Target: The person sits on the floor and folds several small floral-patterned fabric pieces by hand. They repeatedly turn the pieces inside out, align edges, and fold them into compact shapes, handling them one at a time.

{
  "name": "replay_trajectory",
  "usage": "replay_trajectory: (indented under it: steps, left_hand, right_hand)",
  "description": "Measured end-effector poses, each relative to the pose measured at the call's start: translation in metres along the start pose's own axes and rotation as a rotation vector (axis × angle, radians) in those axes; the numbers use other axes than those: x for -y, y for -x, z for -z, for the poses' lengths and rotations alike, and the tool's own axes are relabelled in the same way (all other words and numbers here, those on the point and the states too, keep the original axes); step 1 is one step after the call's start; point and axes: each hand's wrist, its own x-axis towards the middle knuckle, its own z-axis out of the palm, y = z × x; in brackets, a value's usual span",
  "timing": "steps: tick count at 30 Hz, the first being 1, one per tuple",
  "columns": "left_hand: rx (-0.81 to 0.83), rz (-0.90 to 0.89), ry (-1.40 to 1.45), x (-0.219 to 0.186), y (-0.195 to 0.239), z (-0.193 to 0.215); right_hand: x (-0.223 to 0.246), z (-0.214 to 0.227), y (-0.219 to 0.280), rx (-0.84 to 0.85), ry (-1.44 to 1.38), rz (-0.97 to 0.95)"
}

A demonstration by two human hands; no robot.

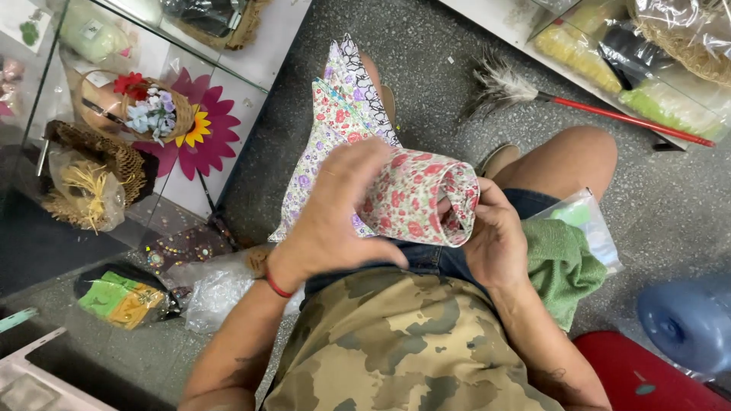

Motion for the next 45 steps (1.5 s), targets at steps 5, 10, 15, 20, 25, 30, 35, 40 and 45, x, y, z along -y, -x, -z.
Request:
replay_trajectory:
  steps: [5,10,15,20,25,30,35,40,45]
  left_hand:
    - [0.032,-0.172,-0.125,-0.014,-0.007,-0.033]
    - [-0.055,-0.177,-0.117,-0.007,-0.007,-0.031]
    - [-0.058,-0.172,-0.120,-0.004,-0.002,-0.025]
    - [-0.070,-0.148,-0.033,-0.007,0.001,-0.015]
    - [-0.198,-0.141,-0.023,-0.017,0.007,-0.019]
    - [-0.200,-0.046,0.028,-0.028,0.010,-0.026]
    - [-0.318,-0.020,0.154,-0.022,0.011,0.002]
    - [-0.617,0.033,0.082,-0.025,0.015,0.052]
    - [-0.711,0.090,-0.060,-0.041,0.013,0.073]
  right_hand:
    - [-0.019,0.008,0.000,0.063,0.003,0.039]
    - [-0.016,0.012,0.004,0.087,0.063,0.067]
    - [-0.011,0.012,0.007,0.162,0.266,0.122]
    - [0.001,-0.005,0.009,0.254,0.322,0.168]
    - [0.002,-0.012,0.010,0.256,0.326,0.185]
    - [0.001,-0.030,0.015,0.367,0.460,0.182]
    - [0.021,-0.051,0.015,0.390,0.715,0.281]
    - [0.014,-0.059,0.001,0.299,1.201,0.609]
    - [-0.026,-0.048,-0.010,0.235,1.539,0.460]
